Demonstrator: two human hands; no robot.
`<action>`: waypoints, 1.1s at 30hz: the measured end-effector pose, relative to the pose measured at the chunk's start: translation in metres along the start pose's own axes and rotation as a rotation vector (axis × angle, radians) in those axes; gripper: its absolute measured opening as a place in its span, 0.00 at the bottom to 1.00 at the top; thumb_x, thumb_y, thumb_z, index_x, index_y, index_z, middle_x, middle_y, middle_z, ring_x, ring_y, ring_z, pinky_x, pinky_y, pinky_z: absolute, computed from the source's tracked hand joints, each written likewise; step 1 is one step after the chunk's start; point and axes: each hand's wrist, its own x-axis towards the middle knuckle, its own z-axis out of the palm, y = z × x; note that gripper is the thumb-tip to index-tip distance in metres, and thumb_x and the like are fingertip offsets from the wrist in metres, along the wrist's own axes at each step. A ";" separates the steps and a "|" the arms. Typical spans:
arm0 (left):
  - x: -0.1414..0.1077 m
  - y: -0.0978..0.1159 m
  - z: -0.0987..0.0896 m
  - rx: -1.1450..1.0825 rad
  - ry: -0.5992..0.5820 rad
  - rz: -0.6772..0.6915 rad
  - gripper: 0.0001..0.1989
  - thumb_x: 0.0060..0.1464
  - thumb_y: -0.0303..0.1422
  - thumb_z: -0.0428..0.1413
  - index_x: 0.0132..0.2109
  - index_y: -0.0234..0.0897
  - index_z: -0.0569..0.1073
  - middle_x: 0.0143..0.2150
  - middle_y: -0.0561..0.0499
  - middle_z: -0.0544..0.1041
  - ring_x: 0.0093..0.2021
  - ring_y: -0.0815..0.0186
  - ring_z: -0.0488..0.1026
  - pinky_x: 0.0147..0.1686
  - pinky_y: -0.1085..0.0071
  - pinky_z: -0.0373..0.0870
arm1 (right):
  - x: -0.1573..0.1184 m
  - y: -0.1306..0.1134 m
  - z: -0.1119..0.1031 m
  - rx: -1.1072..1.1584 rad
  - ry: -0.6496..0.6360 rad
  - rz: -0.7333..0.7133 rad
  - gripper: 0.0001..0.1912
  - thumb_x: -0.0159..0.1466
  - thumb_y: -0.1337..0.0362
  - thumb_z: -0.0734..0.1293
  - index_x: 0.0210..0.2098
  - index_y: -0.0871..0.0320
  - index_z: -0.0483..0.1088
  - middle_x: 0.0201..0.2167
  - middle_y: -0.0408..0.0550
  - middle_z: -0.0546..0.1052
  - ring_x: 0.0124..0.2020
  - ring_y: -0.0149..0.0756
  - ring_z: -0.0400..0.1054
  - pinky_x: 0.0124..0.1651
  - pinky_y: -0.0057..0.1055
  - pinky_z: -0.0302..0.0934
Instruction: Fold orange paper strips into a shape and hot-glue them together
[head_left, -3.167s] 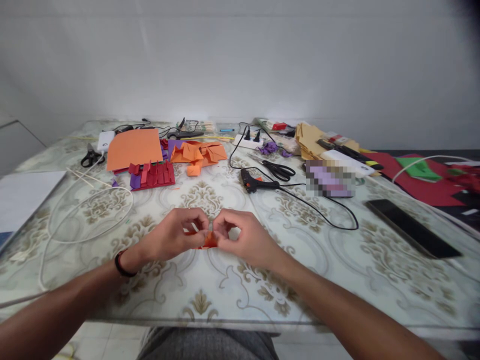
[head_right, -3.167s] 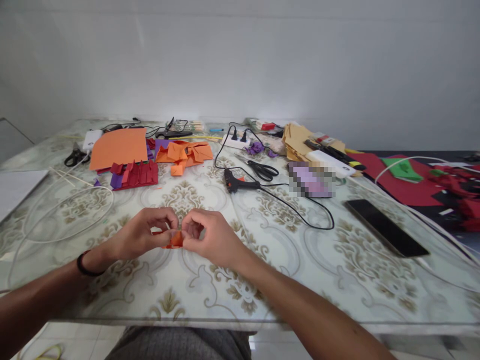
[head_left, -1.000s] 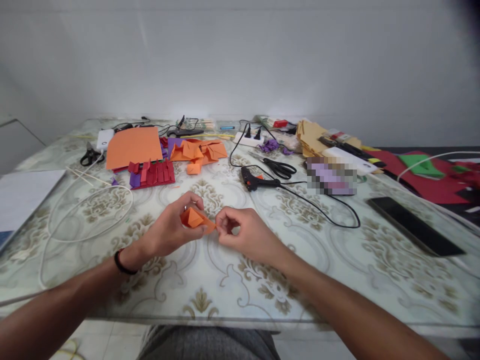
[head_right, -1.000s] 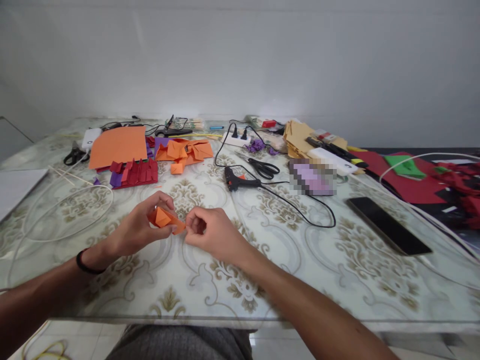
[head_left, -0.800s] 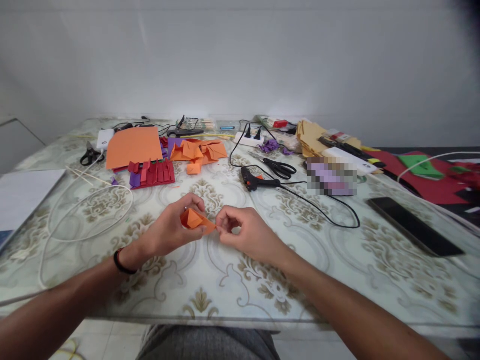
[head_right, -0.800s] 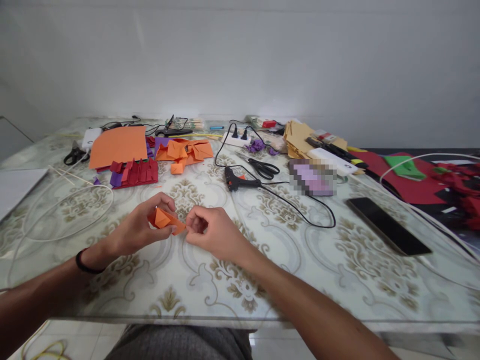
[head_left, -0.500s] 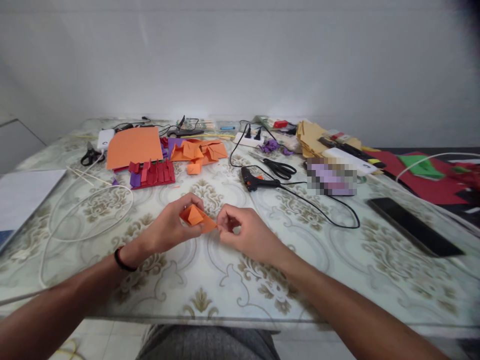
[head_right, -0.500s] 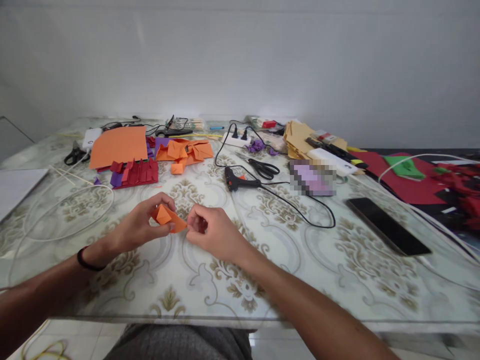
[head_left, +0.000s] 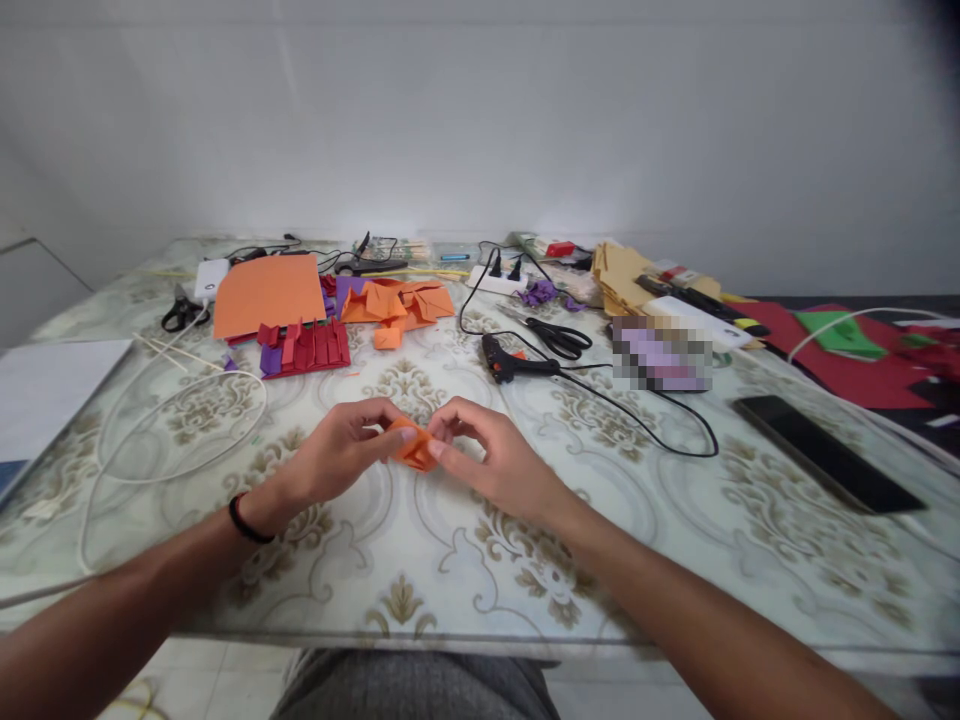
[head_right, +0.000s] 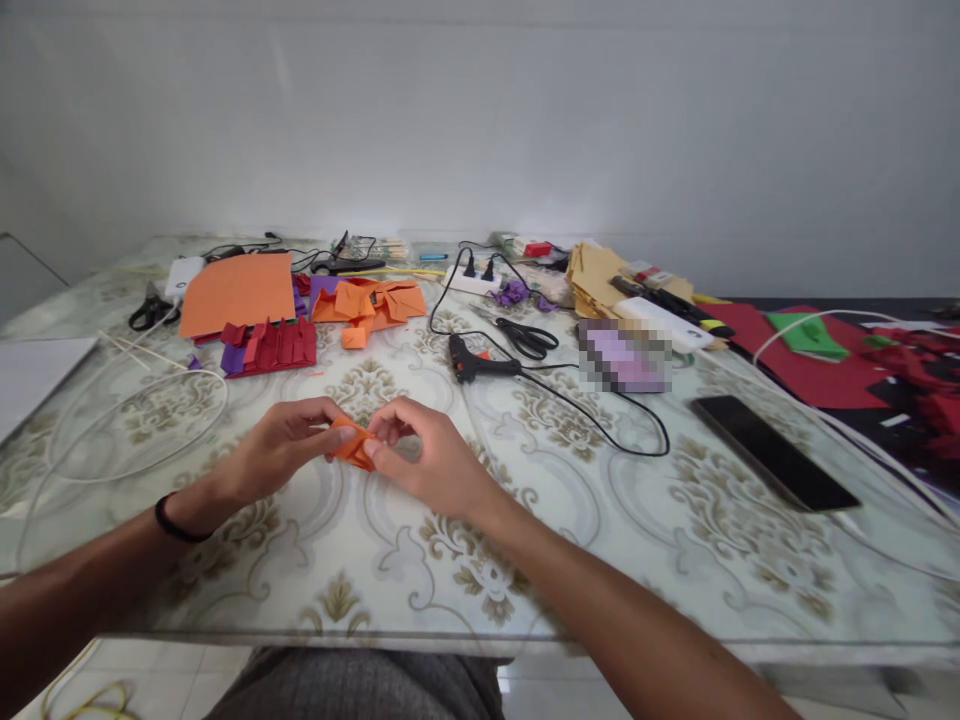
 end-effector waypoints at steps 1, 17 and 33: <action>-0.001 0.000 0.002 -0.002 -0.014 -0.006 0.12 0.62 0.39 0.61 0.37 0.32 0.78 0.31 0.51 0.76 0.31 0.70 0.70 0.33 0.73 0.68 | 0.000 0.000 0.001 0.007 0.009 0.015 0.04 0.66 0.63 0.67 0.37 0.57 0.71 0.35 0.45 0.75 0.37 0.35 0.68 0.44 0.33 0.63; -0.004 0.008 0.002 0.157 -0.138 0.086 0.04 0.59 0.30 0.61 0.36 0.35 0.76 0.34 0.53 0.78 0.36 0.68 0.73 0.40 0.72 0.70 | -0.006 -0.004 0.012 -0.104 0.012 -0.011 0.03 0.59 0.71 0.69 0.30 0.57 0.71 0.28 0.41 0.73 0.31 0.31 0.67 0.35 0.28 0.61; -0.005 0.012 -0.002 0.196 -0.111 0.099 0.05 0.59 0.31 0.60 0.36 0.34 0.78 0.34 0.51 0.80 0.34 0.69 0.73 0.38 0.73 0.71 | -0.006 -0.005 0.007 0.008 -0.039 0.093 0.00 0.61 0.67 0.67 0.33 0.57 0.71 0.31 0.43 0.74 0.32 0.33 0.67 0.35 0.29 0.63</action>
